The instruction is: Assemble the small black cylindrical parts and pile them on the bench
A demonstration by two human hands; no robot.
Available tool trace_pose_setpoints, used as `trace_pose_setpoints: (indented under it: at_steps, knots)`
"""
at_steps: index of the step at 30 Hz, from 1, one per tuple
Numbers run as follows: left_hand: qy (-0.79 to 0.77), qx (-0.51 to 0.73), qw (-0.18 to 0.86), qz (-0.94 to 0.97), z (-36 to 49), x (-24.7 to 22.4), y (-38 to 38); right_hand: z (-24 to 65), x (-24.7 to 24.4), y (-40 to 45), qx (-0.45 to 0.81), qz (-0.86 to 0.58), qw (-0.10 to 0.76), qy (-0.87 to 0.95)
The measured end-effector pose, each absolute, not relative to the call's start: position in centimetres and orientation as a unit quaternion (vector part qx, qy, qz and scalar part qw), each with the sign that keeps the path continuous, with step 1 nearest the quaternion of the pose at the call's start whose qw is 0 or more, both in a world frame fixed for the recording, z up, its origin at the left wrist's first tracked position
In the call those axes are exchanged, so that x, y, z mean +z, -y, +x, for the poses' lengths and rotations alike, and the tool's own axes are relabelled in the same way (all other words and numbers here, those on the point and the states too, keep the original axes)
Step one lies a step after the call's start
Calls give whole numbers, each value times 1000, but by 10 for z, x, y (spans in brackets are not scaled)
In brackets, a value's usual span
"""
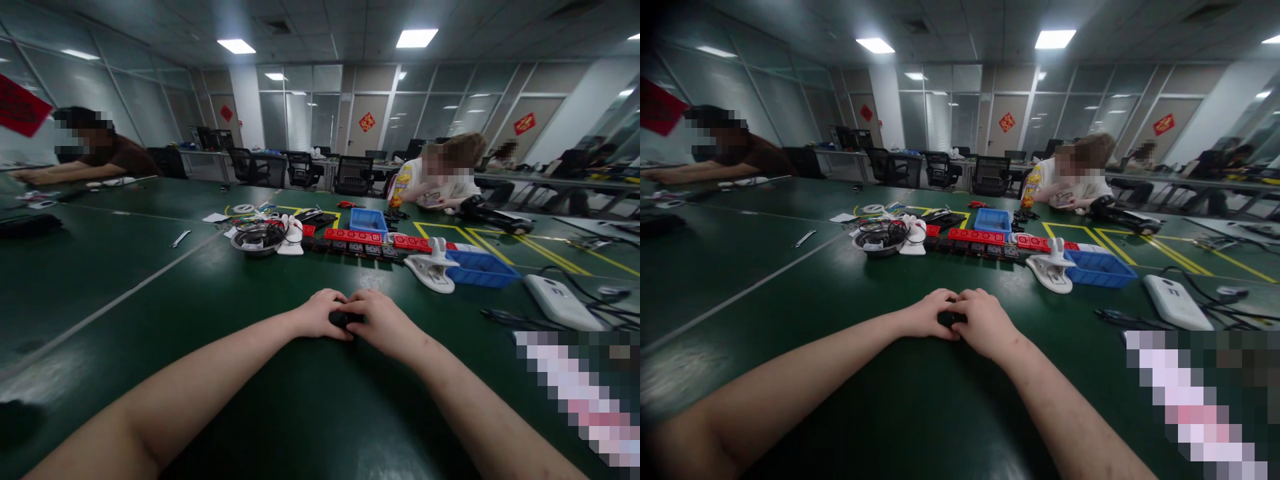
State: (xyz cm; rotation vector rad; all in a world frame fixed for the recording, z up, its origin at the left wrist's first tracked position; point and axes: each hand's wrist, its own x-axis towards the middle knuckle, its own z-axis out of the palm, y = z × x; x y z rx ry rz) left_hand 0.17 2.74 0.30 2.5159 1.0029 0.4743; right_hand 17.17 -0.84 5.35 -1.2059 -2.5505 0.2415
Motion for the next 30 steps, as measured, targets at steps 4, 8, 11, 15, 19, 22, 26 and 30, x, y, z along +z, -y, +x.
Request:
trace_pose_setpoints:
  at_steps: [4,8,11,15,19,22,26,30]
  knots:
    - [-342,160,185,907,1,3,-26,177,54,10,121,-380,160,903]
    - [-345,163,174,908,3,0,-24,177,53,15,125,-393,175,894]
    - [-352,173,165,905,5,0,-22,177,57,20,122,-404,176,889]
    - [-360,189,155,900,6,2,-19,176,65,21,113,-438,240,859]
    - [-370,201,143,896,6,5,-14,173,60,14,98,-528,334,775]
    - [-383,214,126,890,5,6,-10,171,46,15,80,-567,353,740]
    - [-399,225,104,883,6,5,-4,167,23,28,52,-581,375,721]
    - [-427,235,86,869,8,4,-1,161,7,36,28,-574,385,722]
